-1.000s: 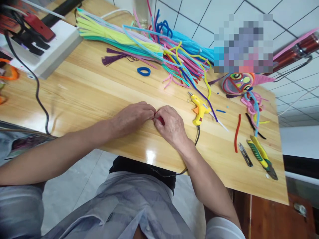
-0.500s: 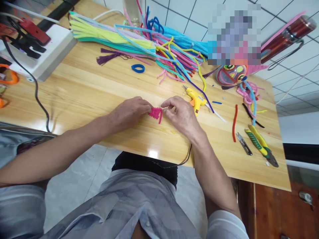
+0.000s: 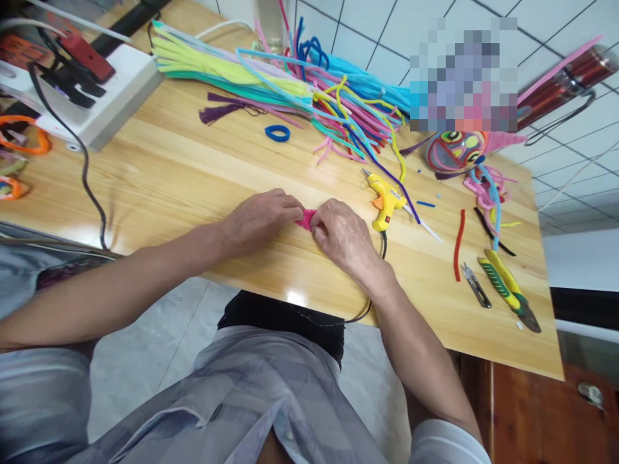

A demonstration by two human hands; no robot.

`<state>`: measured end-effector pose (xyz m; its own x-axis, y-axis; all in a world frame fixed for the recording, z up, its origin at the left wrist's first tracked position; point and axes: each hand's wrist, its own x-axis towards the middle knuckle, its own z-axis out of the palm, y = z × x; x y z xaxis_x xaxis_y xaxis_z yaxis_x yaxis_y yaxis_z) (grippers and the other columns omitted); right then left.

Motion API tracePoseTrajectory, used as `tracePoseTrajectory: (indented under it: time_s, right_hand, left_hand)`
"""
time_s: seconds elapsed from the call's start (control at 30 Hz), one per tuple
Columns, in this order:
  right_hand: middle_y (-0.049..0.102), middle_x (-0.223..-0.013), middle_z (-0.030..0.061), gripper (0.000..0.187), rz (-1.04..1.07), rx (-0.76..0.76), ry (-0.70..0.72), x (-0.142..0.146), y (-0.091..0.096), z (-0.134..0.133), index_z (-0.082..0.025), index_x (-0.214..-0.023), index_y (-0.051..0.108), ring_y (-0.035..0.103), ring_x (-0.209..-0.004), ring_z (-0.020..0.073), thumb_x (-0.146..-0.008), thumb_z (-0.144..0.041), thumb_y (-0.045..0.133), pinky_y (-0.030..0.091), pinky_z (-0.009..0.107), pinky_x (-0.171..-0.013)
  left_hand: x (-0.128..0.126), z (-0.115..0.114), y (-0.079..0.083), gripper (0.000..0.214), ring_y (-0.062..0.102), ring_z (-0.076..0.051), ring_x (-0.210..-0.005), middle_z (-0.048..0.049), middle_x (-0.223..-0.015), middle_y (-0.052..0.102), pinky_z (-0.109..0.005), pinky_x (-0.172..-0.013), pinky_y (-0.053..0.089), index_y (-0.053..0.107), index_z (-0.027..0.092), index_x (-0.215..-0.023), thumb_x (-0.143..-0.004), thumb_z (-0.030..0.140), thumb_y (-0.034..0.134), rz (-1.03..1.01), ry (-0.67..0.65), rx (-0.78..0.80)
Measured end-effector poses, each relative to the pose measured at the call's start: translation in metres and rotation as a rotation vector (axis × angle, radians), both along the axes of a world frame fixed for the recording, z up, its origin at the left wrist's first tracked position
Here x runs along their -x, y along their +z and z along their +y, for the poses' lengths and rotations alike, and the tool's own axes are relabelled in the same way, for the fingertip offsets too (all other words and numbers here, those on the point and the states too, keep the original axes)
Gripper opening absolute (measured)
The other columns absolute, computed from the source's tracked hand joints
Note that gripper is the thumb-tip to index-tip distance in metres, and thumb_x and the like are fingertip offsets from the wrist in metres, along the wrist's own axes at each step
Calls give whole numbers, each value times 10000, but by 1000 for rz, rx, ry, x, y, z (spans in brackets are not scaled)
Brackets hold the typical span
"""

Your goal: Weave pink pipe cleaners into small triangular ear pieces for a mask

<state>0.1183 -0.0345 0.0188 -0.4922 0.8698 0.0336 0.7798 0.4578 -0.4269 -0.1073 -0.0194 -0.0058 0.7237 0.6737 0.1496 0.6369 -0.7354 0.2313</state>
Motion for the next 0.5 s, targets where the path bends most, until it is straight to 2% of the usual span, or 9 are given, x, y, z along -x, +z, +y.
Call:
tracePoseTrajectory:
  time_s: [0.2,0.33,0.5]
  right_hand:
    - [737,-1017,81,169,38,-15,28,-2,-6,1,-230,-850,699,667,-960,247,-906,-94,615,497,378,-818]
    - [744,-1011,74,162,74,-51,40,-1,-12,0,-231,-828,697,670,-960,242,-919,-106,646,510,373,-830]
    - [759,-982,61,109,143,-44,42,-9,-6,3,-241,-894,738,698,-941,243,-942,-162,679,537,385,-856]
  left_hand:
    - [-6,-3,0,209,672,-214,-939,-92,-1134,792,-330,-862,535,760,169,-1045,-1016,72,577,60,-4,-91]
    - [-12,-7,0,211,668,-221,-956,-86,-1129,796,-317,-802,523,767,195,-1116,-1033,105,595,82,35,-142]
    - [-11,-9,1,198,665,-216,-968,-76,-1152,798,-312,-790,517,778,207,-1111,-1040,126,611,90,47,-153]
